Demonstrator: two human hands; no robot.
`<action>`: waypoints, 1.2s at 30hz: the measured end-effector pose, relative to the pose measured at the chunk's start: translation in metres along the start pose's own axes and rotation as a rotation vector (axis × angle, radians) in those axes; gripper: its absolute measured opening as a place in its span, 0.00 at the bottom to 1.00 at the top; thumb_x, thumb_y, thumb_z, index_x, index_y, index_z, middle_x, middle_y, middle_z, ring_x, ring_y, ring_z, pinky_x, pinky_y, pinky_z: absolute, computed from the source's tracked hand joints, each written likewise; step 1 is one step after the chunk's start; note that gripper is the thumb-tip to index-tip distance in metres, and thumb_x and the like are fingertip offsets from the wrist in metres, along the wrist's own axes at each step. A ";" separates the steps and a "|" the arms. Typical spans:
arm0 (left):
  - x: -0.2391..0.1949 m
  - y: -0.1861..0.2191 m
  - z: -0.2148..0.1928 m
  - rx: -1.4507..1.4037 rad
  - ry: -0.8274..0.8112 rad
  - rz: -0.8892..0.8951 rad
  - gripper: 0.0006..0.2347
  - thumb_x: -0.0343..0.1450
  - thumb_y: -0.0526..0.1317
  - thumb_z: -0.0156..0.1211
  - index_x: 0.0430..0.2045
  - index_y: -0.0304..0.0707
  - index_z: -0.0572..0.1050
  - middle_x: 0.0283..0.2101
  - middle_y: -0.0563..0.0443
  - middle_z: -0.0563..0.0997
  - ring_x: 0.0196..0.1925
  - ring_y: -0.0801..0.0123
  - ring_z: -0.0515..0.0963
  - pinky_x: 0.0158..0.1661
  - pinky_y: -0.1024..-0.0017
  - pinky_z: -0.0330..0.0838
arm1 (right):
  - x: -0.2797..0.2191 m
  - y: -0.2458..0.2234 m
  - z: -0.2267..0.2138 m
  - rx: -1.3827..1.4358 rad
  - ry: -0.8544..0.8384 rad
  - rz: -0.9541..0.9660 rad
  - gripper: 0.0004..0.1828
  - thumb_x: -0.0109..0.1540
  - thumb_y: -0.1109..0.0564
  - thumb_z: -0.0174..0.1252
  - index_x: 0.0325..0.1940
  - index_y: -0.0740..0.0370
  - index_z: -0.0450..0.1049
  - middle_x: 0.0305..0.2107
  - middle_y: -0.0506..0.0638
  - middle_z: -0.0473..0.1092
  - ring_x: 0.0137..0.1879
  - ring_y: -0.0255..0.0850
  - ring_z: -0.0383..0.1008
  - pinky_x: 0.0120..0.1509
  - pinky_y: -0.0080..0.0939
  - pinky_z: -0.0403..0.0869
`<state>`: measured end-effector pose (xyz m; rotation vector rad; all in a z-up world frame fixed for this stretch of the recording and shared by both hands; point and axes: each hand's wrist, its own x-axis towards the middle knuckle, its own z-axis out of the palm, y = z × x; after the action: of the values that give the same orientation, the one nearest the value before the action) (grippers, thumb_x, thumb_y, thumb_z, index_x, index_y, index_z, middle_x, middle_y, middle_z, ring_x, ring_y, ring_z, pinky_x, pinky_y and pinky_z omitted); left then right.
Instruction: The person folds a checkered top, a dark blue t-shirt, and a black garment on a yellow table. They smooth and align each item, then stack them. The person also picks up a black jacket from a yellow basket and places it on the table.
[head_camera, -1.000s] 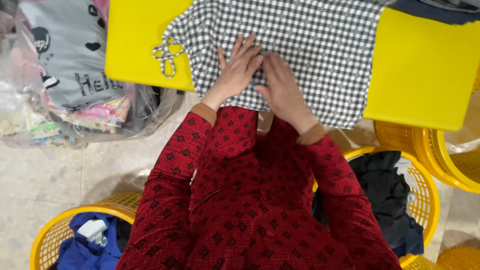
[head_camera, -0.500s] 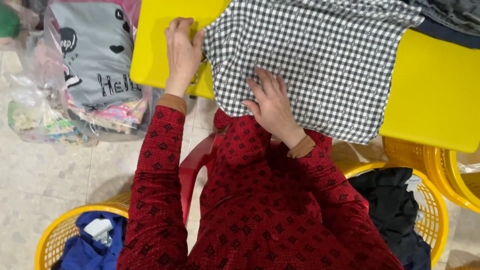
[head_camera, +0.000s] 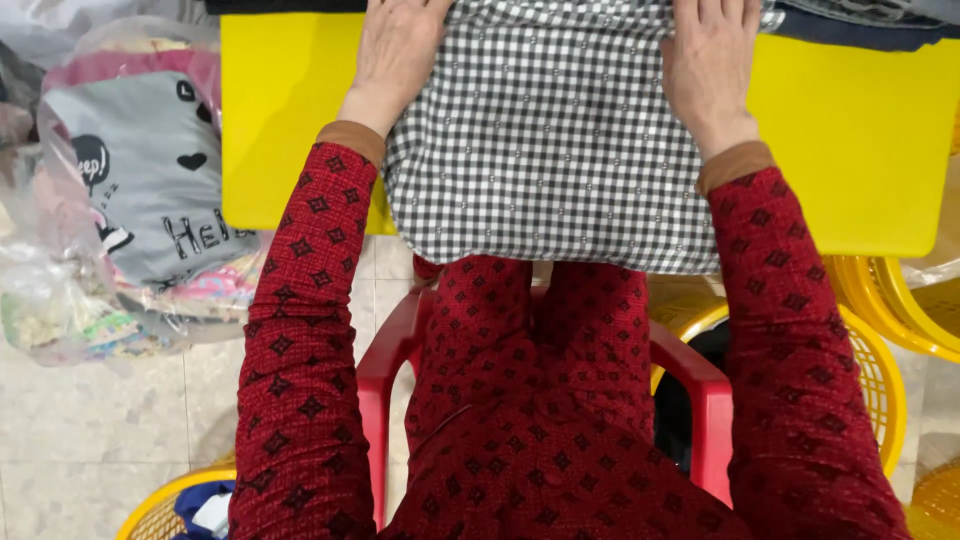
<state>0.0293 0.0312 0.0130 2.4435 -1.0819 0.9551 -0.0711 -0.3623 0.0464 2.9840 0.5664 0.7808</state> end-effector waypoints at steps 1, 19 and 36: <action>0.002 -0.001 0.005 0.035 -0.044 0.001 0.14 0.65 0.31 0.62 0.45 0.40 0.78 0.37 0.46 0.80 0.41 0.55 0.80 0.43 0.57 0.71 | 0.000 0.011 0.004 -0.058 -0.009 -0.037 0.25 0.61 0.65 0.62 0.63 0.66 0.68 0.54 0.59 0.70 0.65 0.58 0.66 0.69 0.62 0.62; -0.028 0.024 -0.057 0.153 -0.411 0.381 0.04 0.70 0.38 0.59 0.35 0.48 0.80 0.43 0.56 0.74 0.53 0.66 0.73 0.56 0.70 0.67 | -0.106 0.025 -0.018 -0.178 -0.270 -0.194 0.07 0.73 0.63 0.56 0.54 0.62 0.77 0.44 0.52 0.70 0.50 0.45 0.68 0.57 0.44 0.69; -0.023 0.085 -0.010 -0.143 -0.115 0.196 0.24 0.70 0.55 0.51 0.51 0.36 0.81 0.60 0.36 0.76 0.60 0.44 0.69 0.59 0.39 0.58 | -0.049 -0.048 0.001 0.269 -0.460 -0.036 0.36 0.72 0.39 0.45 0.80 0.61 0.58 0.76 0.66 0.51 0.80 0.61 0.47 0.77 0.70 0.50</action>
<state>-0.0499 -0.0082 0.0057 2.3332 -1.3996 0.7698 -0.1267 -0.3345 0.0174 3.2145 0.7393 -0.0008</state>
